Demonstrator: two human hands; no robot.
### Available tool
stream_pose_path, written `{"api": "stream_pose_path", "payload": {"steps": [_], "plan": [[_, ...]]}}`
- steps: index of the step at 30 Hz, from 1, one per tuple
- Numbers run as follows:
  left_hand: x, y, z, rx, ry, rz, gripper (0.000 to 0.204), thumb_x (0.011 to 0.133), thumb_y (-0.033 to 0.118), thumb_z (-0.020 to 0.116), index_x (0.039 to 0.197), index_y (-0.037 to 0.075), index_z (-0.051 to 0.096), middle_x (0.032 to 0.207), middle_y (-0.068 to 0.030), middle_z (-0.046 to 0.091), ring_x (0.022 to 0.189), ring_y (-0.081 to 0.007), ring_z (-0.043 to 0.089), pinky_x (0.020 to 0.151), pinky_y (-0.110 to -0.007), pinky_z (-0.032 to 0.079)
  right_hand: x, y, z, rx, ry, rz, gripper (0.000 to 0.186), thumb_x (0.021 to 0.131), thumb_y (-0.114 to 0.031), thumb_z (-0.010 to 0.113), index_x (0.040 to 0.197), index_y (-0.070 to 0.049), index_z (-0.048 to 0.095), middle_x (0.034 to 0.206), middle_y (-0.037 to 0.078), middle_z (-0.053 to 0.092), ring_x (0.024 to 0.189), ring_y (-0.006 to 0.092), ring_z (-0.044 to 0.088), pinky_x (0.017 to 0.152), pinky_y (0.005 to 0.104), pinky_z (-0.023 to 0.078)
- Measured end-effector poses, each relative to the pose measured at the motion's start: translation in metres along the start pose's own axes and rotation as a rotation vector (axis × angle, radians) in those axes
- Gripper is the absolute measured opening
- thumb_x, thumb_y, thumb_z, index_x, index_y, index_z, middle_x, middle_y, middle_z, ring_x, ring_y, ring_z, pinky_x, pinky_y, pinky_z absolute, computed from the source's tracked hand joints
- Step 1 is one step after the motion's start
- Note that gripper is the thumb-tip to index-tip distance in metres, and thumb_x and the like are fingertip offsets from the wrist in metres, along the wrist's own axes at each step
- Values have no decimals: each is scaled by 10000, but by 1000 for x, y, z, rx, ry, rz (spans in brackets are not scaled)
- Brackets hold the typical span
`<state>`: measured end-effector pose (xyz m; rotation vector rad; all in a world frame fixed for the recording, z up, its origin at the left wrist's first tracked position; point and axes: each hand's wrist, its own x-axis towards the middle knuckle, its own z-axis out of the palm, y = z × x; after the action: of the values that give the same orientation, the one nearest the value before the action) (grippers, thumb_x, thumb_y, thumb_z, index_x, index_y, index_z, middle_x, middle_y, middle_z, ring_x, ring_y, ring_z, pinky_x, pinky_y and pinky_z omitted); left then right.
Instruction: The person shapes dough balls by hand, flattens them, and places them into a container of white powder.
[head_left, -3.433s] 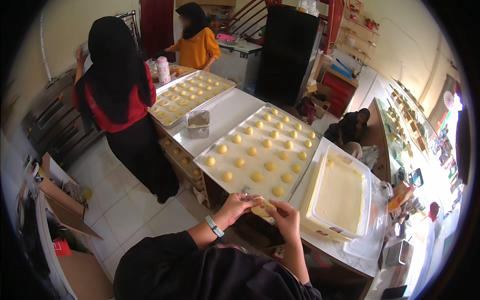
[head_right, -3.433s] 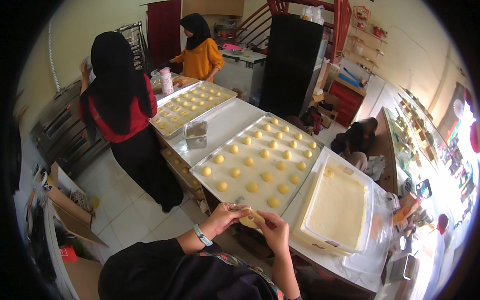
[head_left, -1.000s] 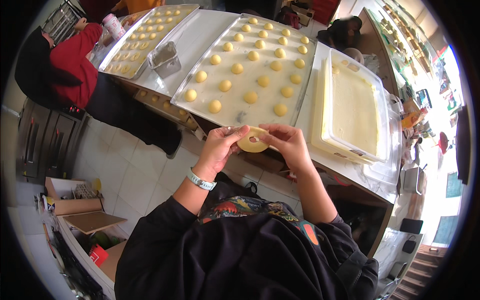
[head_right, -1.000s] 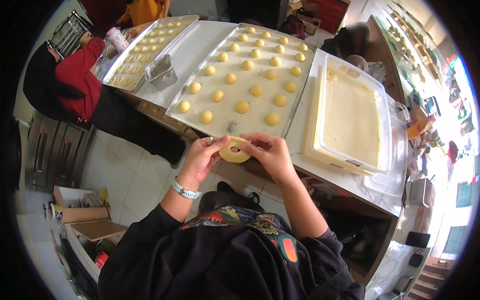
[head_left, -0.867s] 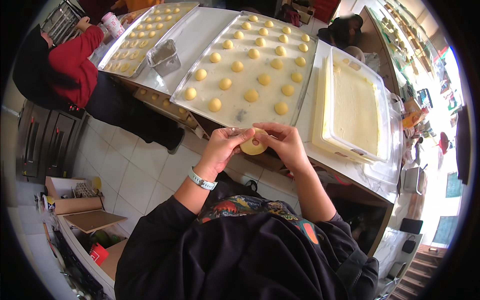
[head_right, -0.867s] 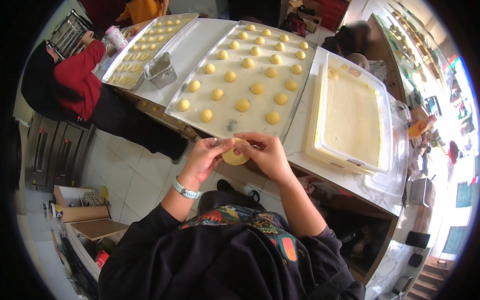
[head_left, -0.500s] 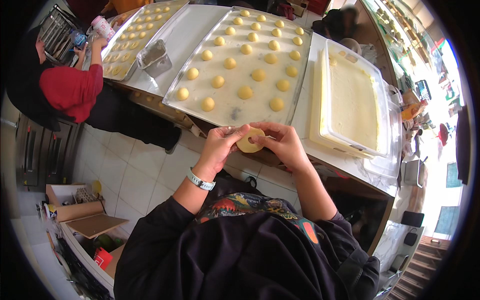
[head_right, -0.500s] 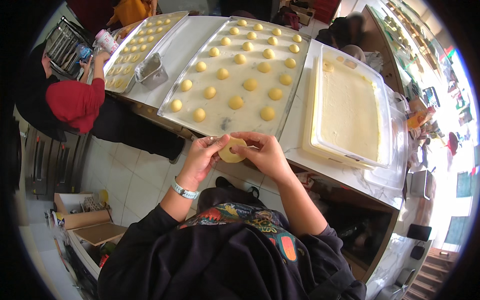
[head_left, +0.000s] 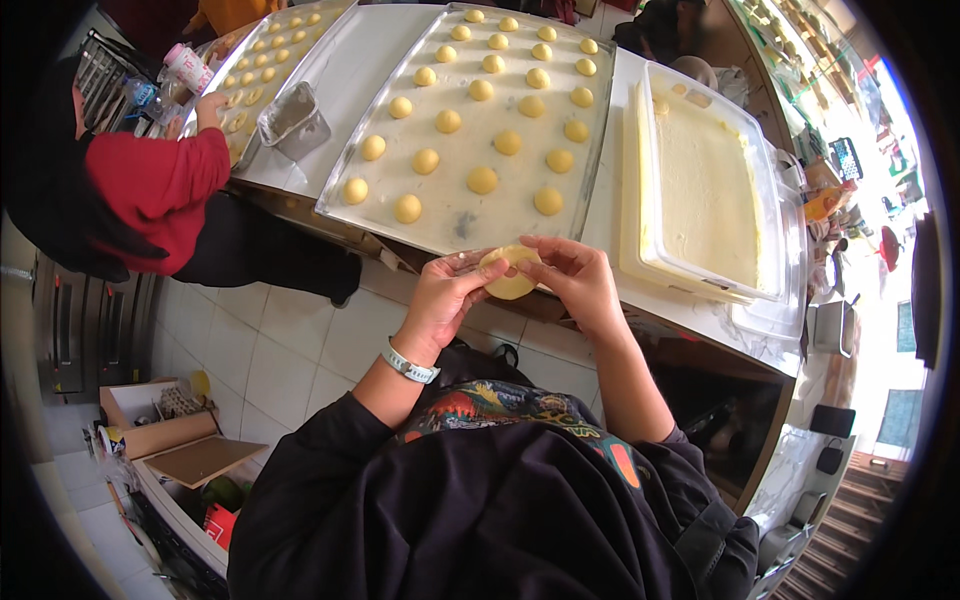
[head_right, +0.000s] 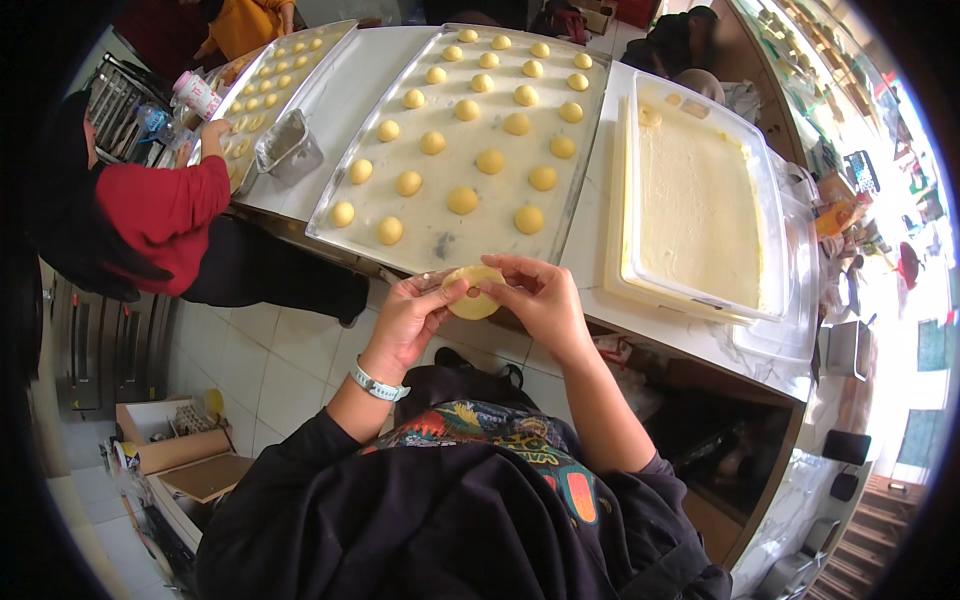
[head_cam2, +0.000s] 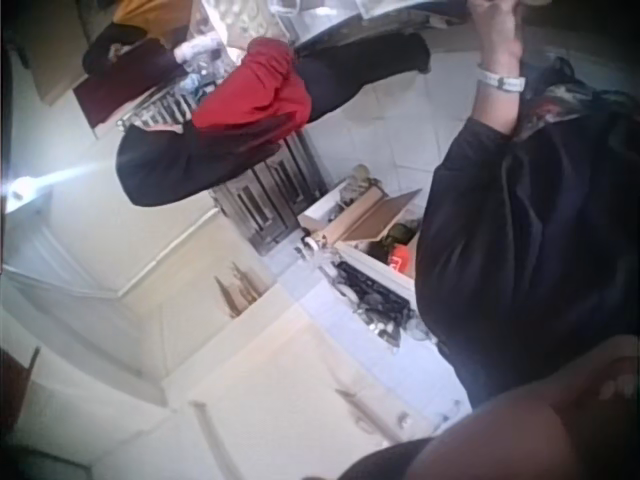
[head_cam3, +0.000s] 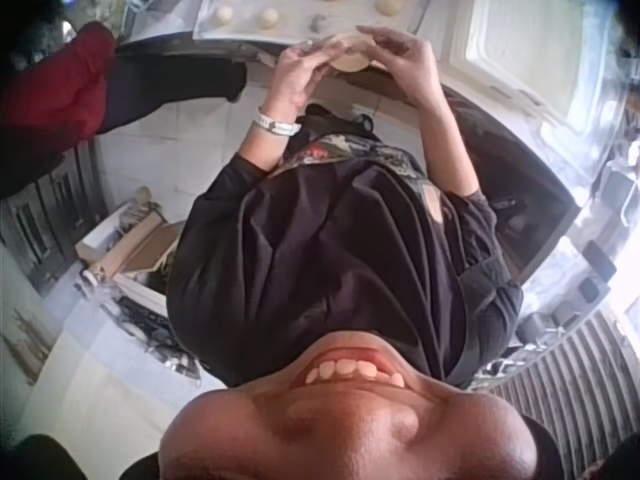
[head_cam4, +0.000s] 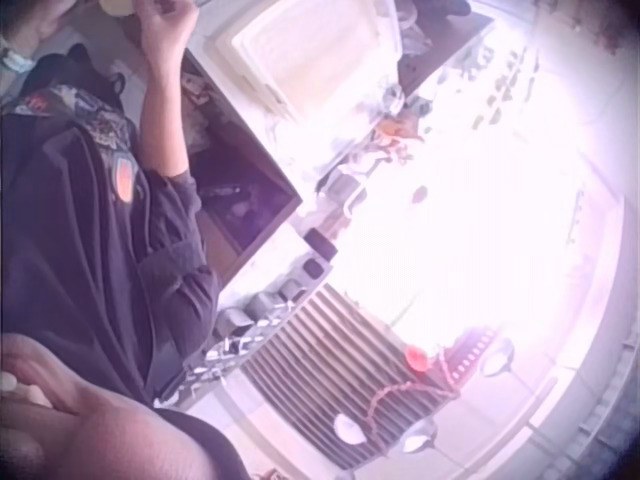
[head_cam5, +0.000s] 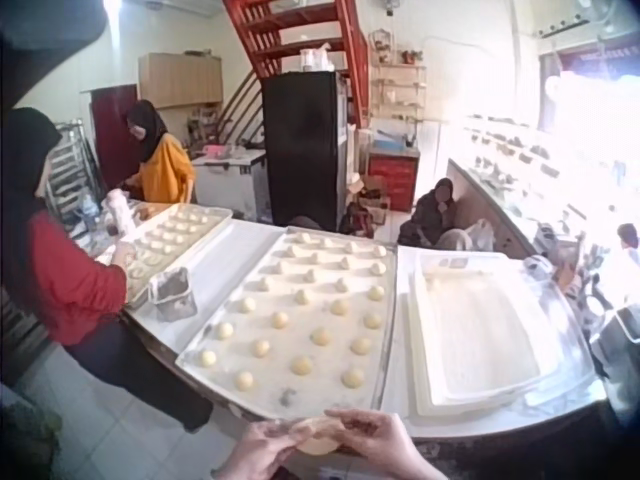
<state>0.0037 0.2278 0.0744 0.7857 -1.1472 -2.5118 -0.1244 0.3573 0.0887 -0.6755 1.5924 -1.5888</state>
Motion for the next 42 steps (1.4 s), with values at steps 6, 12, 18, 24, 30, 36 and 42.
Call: {"api": "stream_pose_path", "payload": {"steps": [6, 12, 18, 24, 30, 36, 42], "plan": [[-3, -2, -5, 30, 37, -4, 240, 788, 143, 710, 976, 5, 651, 883, -43, 672, 778, -79, 621, 636, -183, 470, -6, -5, 10, -104, -49, -22, 298, 812, -58, 642, 1097, 27, 614, 967, 76, 625, 837, 87, 593, 736, 220, 483], [-6, 8, -16, 152, -17, -6, 210, 788, 173, 716, 925, 24, 661, 822, -20, 675, 724, -52, 609, 590, -163, 445, 0, 1, 24, -116, -67, -104, 306, 809, -57, 639, 1110, -4, 618, 934, 53, 605, 807, 89, 583, 712, 221, 474], [-4, 16, -28, 145, 55, 8, 183, 787, 190, 719, 868, 32, 675, 790, -19, 675, 655, -28, 581, 543, -145, 404, 16, 11, 29, -138, -14, -30, 312, 802, -71, 652, 1105, -3, 620, 928, 43, 603, 797, 64, 565, 695, 209, 466], [20, 30, -49, 158, 12, -3, 217, 788, 196, 719, 888, 10, 668, 799, -21, 671, 664, -36, 588, 547, -147, 412, 28, -1, 58, -88, 36, 24, 312, 790, -81, 669, 1092, -14, 630, 848, 23, 639, 797, 71, 592, 668, 210, 474], [42, 56, -62, 260, -78, -91, 224, 791, 194, 715, 905, 8, 664, 809, -29, 671, 671, -44, 601, 553, -154, 432, 49, -15, 73, -251, 126, 59, 350, 769, -110, 702, 1090, 3, 624, 890, 75, 656, 783, 70, 601, 677, 225, 481], [66, 90, -70, 256, -136, -117, 223, 802, 191, 703, 930, 13, 660, 810, -25, 669, 723, -55, 614, 600, -180, 471, 77, -15, 88, -222, 223, -27, 387, 733, -134, 740, 1085, -15, 633, 858, 54, 644, 801, 74, 605, 693, 246, 482], [84, 109, -79, 104, -172, -57, 237, 806, 173, 696, 953, -7, 648, 857, -52, 667, 778, -92, 629, 688, -229, 522, 90, -14, 103, 38, 386, -55, 348, 784, -80, 696, 1100, 33, 603, 875, 44, 631, 833, 85, 605, 693, 225, 481]]}}
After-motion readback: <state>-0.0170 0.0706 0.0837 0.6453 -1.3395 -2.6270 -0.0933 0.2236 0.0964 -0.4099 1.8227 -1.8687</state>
